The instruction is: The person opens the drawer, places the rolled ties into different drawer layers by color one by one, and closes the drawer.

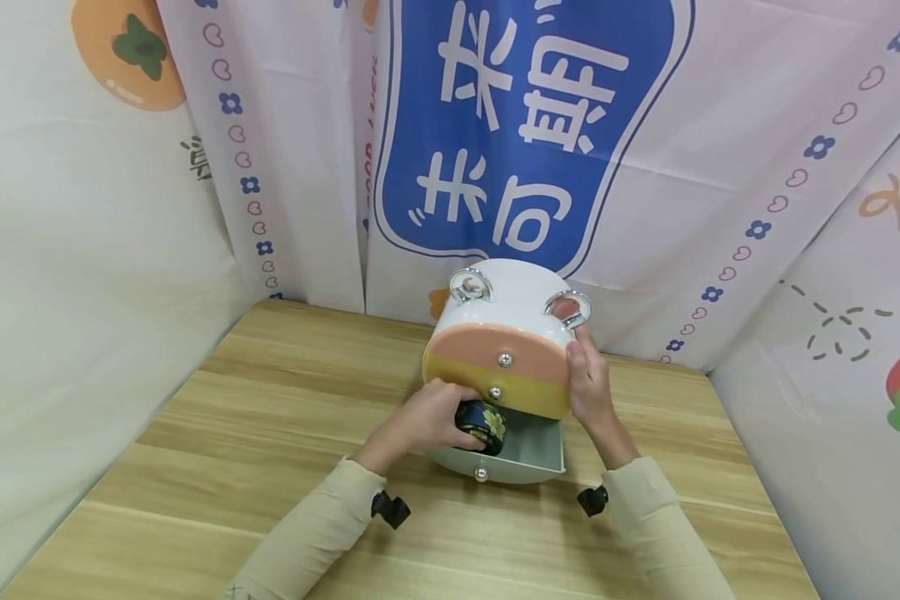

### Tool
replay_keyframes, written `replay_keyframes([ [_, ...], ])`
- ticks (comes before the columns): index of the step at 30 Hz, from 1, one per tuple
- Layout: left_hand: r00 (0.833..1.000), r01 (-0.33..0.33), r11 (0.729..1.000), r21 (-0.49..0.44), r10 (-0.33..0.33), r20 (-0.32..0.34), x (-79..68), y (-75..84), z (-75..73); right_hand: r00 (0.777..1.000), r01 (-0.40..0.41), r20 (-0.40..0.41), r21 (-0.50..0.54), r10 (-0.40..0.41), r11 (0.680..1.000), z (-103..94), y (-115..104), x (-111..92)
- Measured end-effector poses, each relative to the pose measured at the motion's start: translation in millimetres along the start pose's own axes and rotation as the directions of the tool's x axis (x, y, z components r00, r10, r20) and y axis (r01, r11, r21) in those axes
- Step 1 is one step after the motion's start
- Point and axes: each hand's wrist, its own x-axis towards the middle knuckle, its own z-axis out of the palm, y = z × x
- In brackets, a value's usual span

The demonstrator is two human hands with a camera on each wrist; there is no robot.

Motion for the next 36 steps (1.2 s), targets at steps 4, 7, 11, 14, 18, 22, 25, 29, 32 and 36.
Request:
replay_keyframes([
  [4, 1.0, -0.008, 1.0, 0.014, 0.008, 0.005, 2.3, -0.4, 2.7, 1.0, 0.005, 0.003, -0.003, -0.005, 1.0, -0.1, 0, 0],
  [7, 1.0, -0.015, 0.999, 0.03, 0.015, 0.004, 3.5, -0.7, 4.6, 1.0, 0.006, 0.002, -0.004, -0.006, 1.0, -0.3, 0, -1],
  [11, 1.0, -0.022, 0.999, 0.049, 0.022, 0.004, 4.9, -1.4, 7.0, 1.0, 0.006, 0.002, -0.004, -0.006, 1.0, -0.1, 0, -1],
  [14, 1.0, -0.03, 0.998, 0.057, 0.03, 0.006, 6.1, -2.3, 8.7, 1.0, 0.012, -0.001, -0.005, -0.012, 1.0, 0.2, 0, -1],
  [18, 0.999, -0.043, 0.997, 0.062, 0.042, 0.01, 7.8, -3.9, 11.0, 1.0, 0.023, -0.007, -0.003, -0.023, 1.0, 0.4, 1, -1],
  [22, 0.998, -0.06, 0.996, 0.073, 0.058, 0.025, 9.5, -5.5, 13.1, 0.999, 0.034, -0.011, 0.001, -0.034, 0.999, 0.6, 1, 0],
  [25, 0.997, -0.071, 0.995, 0.074, 0.069, 0.035, 10.9, -7.4, 14.4, 0.999, 0.031, -0.009, 0.007, -0.031, 0.999, 0.8, 0, 0],
  [29, 0.997, -0.067, 0.996, 0.064, 0.064, 0.045, 11.1, -7.8, 13.3, 1.0, 0.017, -0.002, 0.015, -0.017, 1.0, 0.7, 0, 0],
  [32, 0.997, -0.062, 0.996, 0.061, 0.06, 0.046, 10.3, -7.5, 11.2, 1.0, 0.016, -0.001, 0.013, -0.016, 1.0, 0.6, 0, 0],
  [36, 0.998, -0.061, 0.997, 0.045, 0.059, 0.039, 8.5, -6.2, 5.9, 1.0, 0.022, -0.005, 0.001, -0.022, 1.0, 0.5, 0, 1],
])
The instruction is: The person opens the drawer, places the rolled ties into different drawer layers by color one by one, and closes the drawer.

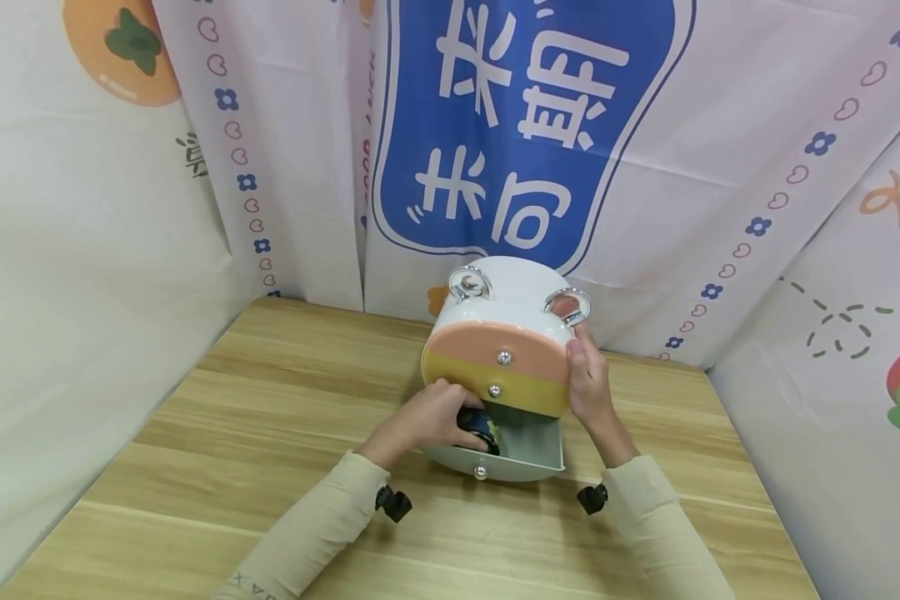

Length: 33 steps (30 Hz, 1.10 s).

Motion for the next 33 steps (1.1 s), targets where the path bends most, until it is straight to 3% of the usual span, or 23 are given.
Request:
replay_keyframes([
  [8, 1.0, 0.006, 0.998, -0.065, -0.006, -0.009, -9.0, 10.7, -18.3, 1.0, 0.003, -0.007, -0.008, -0.003, 1.0, -0.2, -1, 0],
  [15, 0.998, 0.03, 0.999, -0.023, -0.031, -0.06, -20.5, 23.3, -30.4, 1.0, -0.003, -0.005, -0.009, 0.002, 1.0, -0.2, -2, 0],
  [22, 0.994, 0.004, 0.999, 0.034, 0.0, -0.106, -35.2, 38.9, -41.0, 1.0, -0.011, -0.011, -0.02, 0.01, 1.0, -2.3, 0, 0],
  [27, 0.996, -0.008, 1.0, 0.029, 0.01, -0.084, -44.9, 44.9, -38.1, 1.0, -0.008, -0.026, -0.004, 0.008, 1.0, -2.5, 0, 0],
  [33, 0.997, -0.002, 0.999, 0.043, 0.005, -0.077, -53.4, 46.8, -22.3, 1.0, -0.001, -0.017, 0.003, 0.001, 1.0, -0.4, -1, -1],
])
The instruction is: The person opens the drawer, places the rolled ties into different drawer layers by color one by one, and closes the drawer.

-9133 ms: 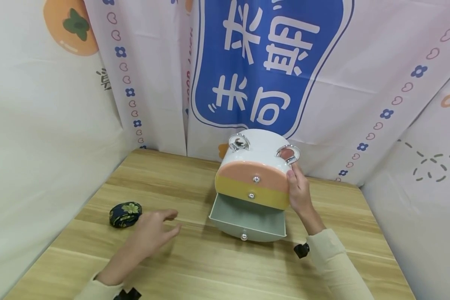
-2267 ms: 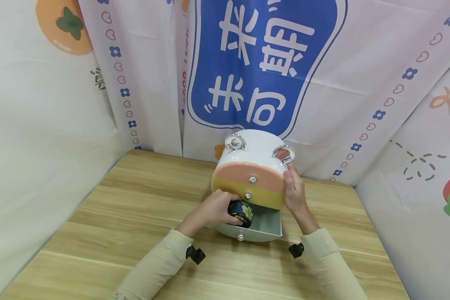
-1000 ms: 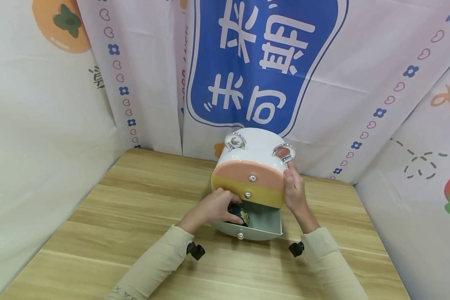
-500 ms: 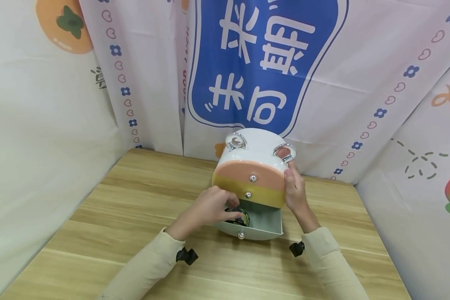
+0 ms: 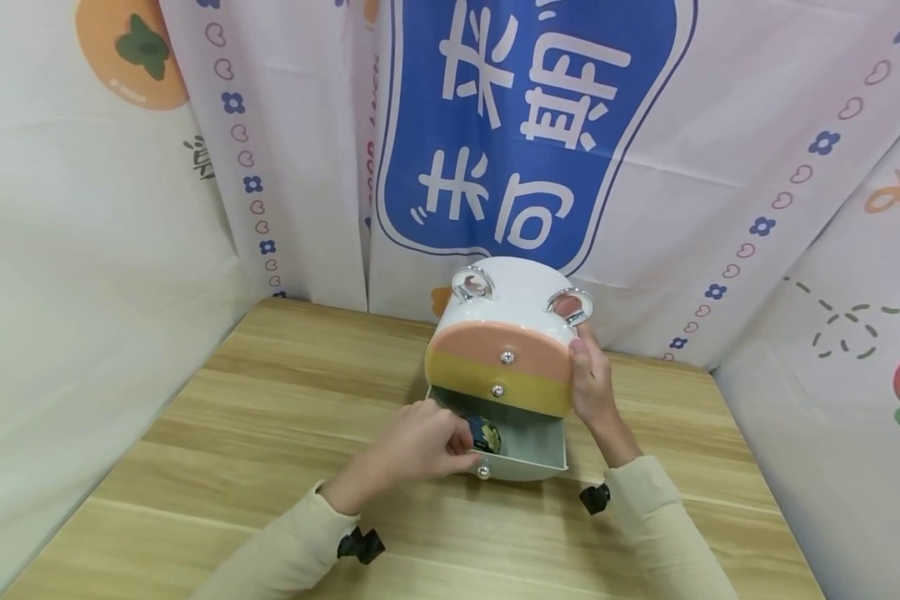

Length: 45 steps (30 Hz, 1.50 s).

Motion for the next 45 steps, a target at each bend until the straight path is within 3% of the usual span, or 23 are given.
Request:
replay_keyframes([
  [11, 0.998, 0.048, 0.999, 0.021, -0.049, 0.031, -10.1, 3.5, 29.4, 1.0, 0.001, 0.006, 0.01, -0.001, 1.0, 0.4, 2, 0],
  [23, 0.997, 0.081, 0.993, 0.09, -0.082, 0.012, -13.7, -0.4, 57.0, 1.0, -0.003, 0.008, 0.019, 0.003, 1.0, 1.1, 2, 0],
  [35, 0.993, 0.115, 0.985, 0.125, -0.114, -0.018, -12.1, -5.8, 73.2, 1.0, 0.002, 0.004, 0.028, -0.002, 1.0, 1.6, 5, -1],
  [45, 0.99, 0.141, 0.981, 0.132, -0.137, -0.037, -8.0, -7.3, 78.2, 1.0, 0.004, 0.004, 0.03, -0.004, 1.0, 2.3, 1, 0],
])
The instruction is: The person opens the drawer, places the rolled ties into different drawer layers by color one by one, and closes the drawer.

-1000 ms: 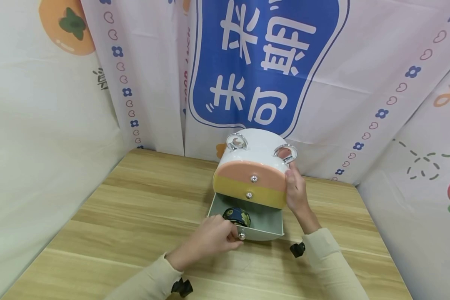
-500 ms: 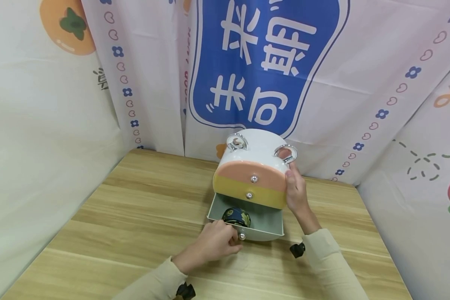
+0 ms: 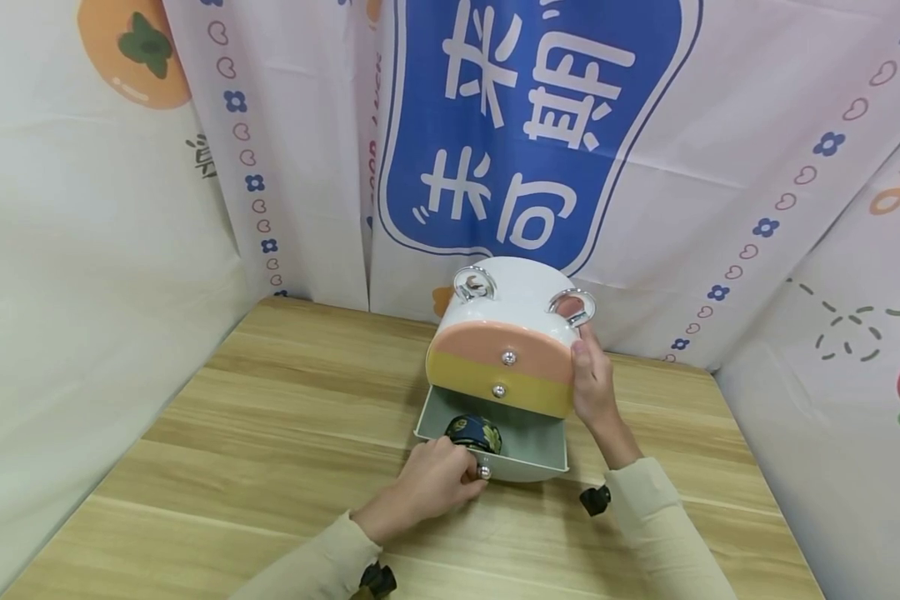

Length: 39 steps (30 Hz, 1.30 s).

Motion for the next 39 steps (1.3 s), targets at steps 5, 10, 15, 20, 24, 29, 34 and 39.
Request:
replay_keyframes([
  [5, 1.0, -0.003, 1.0, 0.006, 0.003, -0.006, 0.7, -1.4, 1.1, 1.0, 0.005, -0.001, 0.004, -0.005, 1.0, -0.1, -1, 0],
  [10, 1.0, -0.002, 1.0, 0.003, 0.002, -0.011, 1.0, -2.1, 0.5, 1.0, 0.004, 0.004, 0.008, -0.004, 1.0, 0.0, -1, 0],
  [15, 1.0, 0.003, 1.0, -0.005, -0.003, -0.006, 1.9, -2.9, -0.3, 1.0, -0.003, 0.009, 0.018, 0.003, 1.0, 0.1, -2, -1],
  [20, 1.0, 0.004, 1.0, -0.004, -0.004, -0.015, 3.5, -4.2, -0.3, 1.0, 0.004, 0.009, 0.019, -0.004, 1.0, 0.4, -3, -1],
  [24, 1.0, 0.011, 1.0, 0.0, -0.011, -0.019, 4.6, -4.2, -1.1, 1.0, 0.006, 0.011, 0.017, -0.006, 1.0, 0.2, -2, -1],
  [29, 0.999, 0.026, 1.0, 0.007, -0.026, -0.031, 7.0, -3.5, -0.3, 1.0, 0.009, 0.01, 0.006, -0.009, 1.0, -0.4, -2, -1],
  [34, 0.996, 0.05, 0.998, 0.042, -0.047, -0.076, 9.3, -2.7, 3.6, 1.0, 0.013, 0.005, 0.012, -0.014, 1.0, -0.2, -2, -1],
  [39, 0.988, 0.095, 0.994, 0.056, -0.087, -0.127, 10.6, 0.4, 8.2, 1.0, 0.015, 0.005, 0.015, -0.015, 1.0, -0.8, -1, -1],
])
